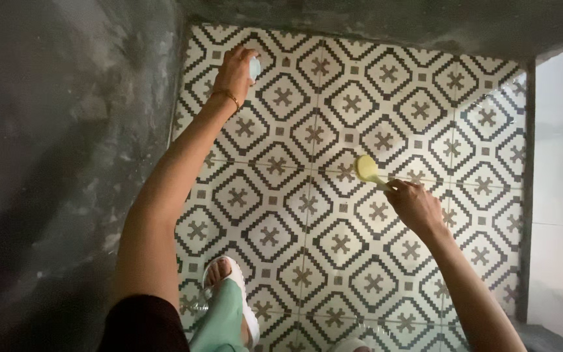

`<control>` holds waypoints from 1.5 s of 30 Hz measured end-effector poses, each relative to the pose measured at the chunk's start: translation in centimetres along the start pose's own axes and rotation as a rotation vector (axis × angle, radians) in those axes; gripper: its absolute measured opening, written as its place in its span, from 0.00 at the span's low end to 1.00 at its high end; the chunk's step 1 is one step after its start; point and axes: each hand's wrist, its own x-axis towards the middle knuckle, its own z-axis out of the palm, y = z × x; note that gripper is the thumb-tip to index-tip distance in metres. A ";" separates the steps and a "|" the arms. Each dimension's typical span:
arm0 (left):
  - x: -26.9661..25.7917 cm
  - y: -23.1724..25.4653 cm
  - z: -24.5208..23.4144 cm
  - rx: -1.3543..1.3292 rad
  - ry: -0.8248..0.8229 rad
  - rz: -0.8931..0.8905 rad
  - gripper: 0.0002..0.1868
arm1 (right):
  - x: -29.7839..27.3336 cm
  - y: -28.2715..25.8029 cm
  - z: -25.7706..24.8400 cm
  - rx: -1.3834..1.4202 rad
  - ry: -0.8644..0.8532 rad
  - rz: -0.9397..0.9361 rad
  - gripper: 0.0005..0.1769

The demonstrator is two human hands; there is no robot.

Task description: The person scrubs a patterned tiled floor using a yellow brush and a cleaning solution from a white bottle. They apply the solution to the floor and scrub the surface in repetitive motions, focusing on the grout lines and tile patterns.

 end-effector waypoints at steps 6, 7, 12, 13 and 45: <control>0.0 -0.5 0.4 -0.102 0.072 0.081 0.37 | -0.7 -0.2 0.0 -0.006 -0.036 0.064 0.16; 0.0 -0.6 0.5 -0.147 0.073 0.080 0.36 | -0.8 0.0 0.1 -0.007 -0.043 0.069 0.17; 0.4 -1.4 0.6 -0.244 0.073 0.134 0.34 | -1.3 0.5 1.2 -0.018 -0.061 0.075 0.18; 0.3 -1.3 0.5 -0.235 0.073 0.153 0.35 | -1.4 0.7 1.5 -0.002 -0.059 0.077 0.18; 4.5 33.3 8.5 -0.019 -0.098 0.540 0.34 | -9.0 6.4 4.8 0.121 0.078 0.223 0.18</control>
